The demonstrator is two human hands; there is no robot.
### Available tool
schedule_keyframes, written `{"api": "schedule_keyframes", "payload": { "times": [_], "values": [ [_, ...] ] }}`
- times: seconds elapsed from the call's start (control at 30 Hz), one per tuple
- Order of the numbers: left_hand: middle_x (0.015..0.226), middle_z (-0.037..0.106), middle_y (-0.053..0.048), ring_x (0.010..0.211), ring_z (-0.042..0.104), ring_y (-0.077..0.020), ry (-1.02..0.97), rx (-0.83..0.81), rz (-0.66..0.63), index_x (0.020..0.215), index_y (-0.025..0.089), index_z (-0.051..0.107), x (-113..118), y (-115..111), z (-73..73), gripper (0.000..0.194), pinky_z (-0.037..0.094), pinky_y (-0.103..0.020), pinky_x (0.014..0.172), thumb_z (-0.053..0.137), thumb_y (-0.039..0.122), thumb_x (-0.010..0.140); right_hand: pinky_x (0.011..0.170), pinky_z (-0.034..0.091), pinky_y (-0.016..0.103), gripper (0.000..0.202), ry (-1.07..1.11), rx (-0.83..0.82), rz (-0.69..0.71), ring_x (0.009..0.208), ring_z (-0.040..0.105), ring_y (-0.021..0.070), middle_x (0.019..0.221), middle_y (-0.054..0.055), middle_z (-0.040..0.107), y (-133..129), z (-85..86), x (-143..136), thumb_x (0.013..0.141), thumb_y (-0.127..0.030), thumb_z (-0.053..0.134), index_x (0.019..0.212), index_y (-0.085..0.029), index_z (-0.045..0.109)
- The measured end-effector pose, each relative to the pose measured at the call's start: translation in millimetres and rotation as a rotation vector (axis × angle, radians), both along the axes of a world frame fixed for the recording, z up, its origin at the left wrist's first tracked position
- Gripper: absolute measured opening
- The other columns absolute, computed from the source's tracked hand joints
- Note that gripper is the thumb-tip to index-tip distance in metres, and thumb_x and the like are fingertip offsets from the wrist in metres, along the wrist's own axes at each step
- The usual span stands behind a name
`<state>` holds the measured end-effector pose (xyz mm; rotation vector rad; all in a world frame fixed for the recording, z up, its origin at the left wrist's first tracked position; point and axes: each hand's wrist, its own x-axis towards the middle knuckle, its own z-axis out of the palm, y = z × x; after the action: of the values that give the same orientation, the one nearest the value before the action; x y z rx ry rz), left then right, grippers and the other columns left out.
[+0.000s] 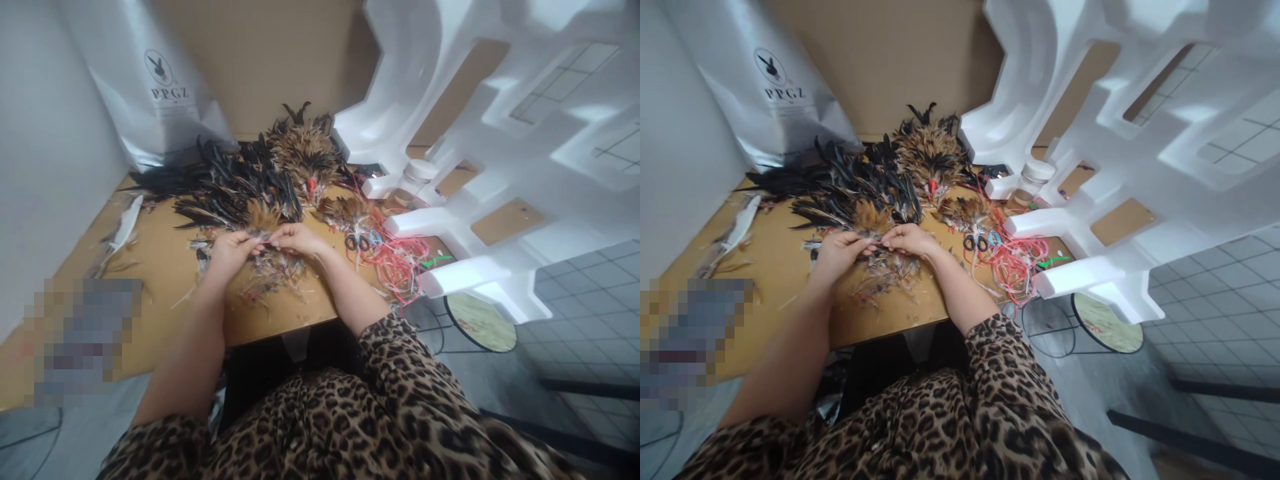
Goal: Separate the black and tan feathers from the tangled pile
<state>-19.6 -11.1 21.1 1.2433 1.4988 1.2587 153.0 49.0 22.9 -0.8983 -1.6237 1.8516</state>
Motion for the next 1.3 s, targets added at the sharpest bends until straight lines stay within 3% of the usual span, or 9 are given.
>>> {"api": "schedule_keyframes", "payload": {
  "times": [0.2,0.47,0.6,0.73,0.83,1.03,1.17,1.3],
  "values": [
    [0.06,0.067,-0.005,0.051,0.059,-0.0117,0.032,-0.019,-0.042,0.065,0.014,0.069,0.0,1.1,-3.0,0.01,0.048,-0.022,0.055,0.068,0.024,0.066,0.039,0.03,0.015,0.019,-0.04,0.1,-0.046,0.041,0.042,0.0023,0.055,-0.006,0.056,-0.2,2.1,1.8,0.063,-0.025,0.068,0.074,-0.012,0.061],
    [0.057,0.064,-0.002,0.047,0.054,-0.008,-0.15,0.001,0.063,0.064,0.016,0.065,-3.2,4.8,-6.4,0.008,0.045,-0.019,0.052,0.07,0.022,0.063,0.053,0.036,0.017,0.018,-0.241,0.352,-0.077,0.053,0.046,0.0043,0.06,-0.002,0.059,-3.2,3.1,4.6,0.068,-0.027,0.064,0.072,-0.01,0.065],
    [0.058,0.064,-0.002,0.047,0.054,-0.0087,-0.169,0.008,0.112,0.063,0.016,0.063,-5.6,6.4,-7.1,0.009,0.045,-0.02,0.052,0.069,0.024,0.063,0.054,0.037,0.018,0.018,-0.225,0.352,-0.087,0.054,0.046,0.0049,0.061,-0.001,0.059,-3.0,6.5,8.5,0.07,-0.028,0.062,0.073,-0.01,0.064],
    [0.054,0.062,-0.001,0.047,0.054,-0.0105,-0.018,-0.005,0.128,0.06,0.017,0.063,-6.2,4.5,-6.6,0.008,0.044,-0.022,0.051,0.067,0.023,0.064,0.054,0.037,0.018,0.016,-0.14,0.339,-0.091,0.054,0.046,0.0055,0.063,-0.002,0.057,-5.1,12.1,11.4,0.068,-0.025,0.063,0.076,-0.011,0.062],
    [0.049,0.059,0.0,0.045,0.052,-0.0121,0.132,-0.019,0.048,0.057,0.018,0.062,-6.1,2.8,-9.2,0.011,0.04,-0.023,0.048,0.063,0.024,0.066,0.055,0.037,0.018,0.019,-0.013,0.384,-0.076,0.057,0.046,0.0058,0.066,-0.002,0.057,-9.7,14.4,9.8,0.069,-0.027,0.063,0.081,-0.012,0.062],
    [0.047,0.054,0.001,0.048,0.046,-0.0124,0.501,0.131,-0.323,0.044,0.02,0.055,6.2,-4.9,-0.8,0.023,0.034,-0.024,0.051,0.06,0.023,0.066,0.055,0.036,0.019,0.019,0.03,0.524,-0.096,0.056,0.043,0.0058,0.067,-0.002,0.057,-14.7,13.3,6.2,0.072,-0.029,0.063,0.082,-0.013,0.064],
    [0.052,0.059,0.0,0.049,0.051,-0.0128,0.326,0.083,-0.417,0.051,0.019,0.061,17.3,-13.6,11.1,0.018,0.038,-0.024,0.051,0.061,0.027,0.068,0.056,0.039,0.02,0.021,0.022,0.403,-0.111,0.057,0.049,0.0074,0.067,-0.001,0.06,-4.9,8.7,9.1,0.069,-0.029,0.065,0.081,-0.013,0.063],
    [0.055,0.062,-0.002,0.046,0.052,-0.0111,0.004,0.021,-0.195,0.064,0.016,0.066,15.5,-12.5,10.4,0.014,0.041,-0.023,0.048,0.066,0.03,0.065,0.061,0.041,0.02,0.018,0.025,0.353,-0.105,0.059,0.051,0.0074,0.066,-0.002,0.061,2.7,3.5,8.5,0.064,-0.026,0.068,0.074,-0.011,0.063]
  ]
}}
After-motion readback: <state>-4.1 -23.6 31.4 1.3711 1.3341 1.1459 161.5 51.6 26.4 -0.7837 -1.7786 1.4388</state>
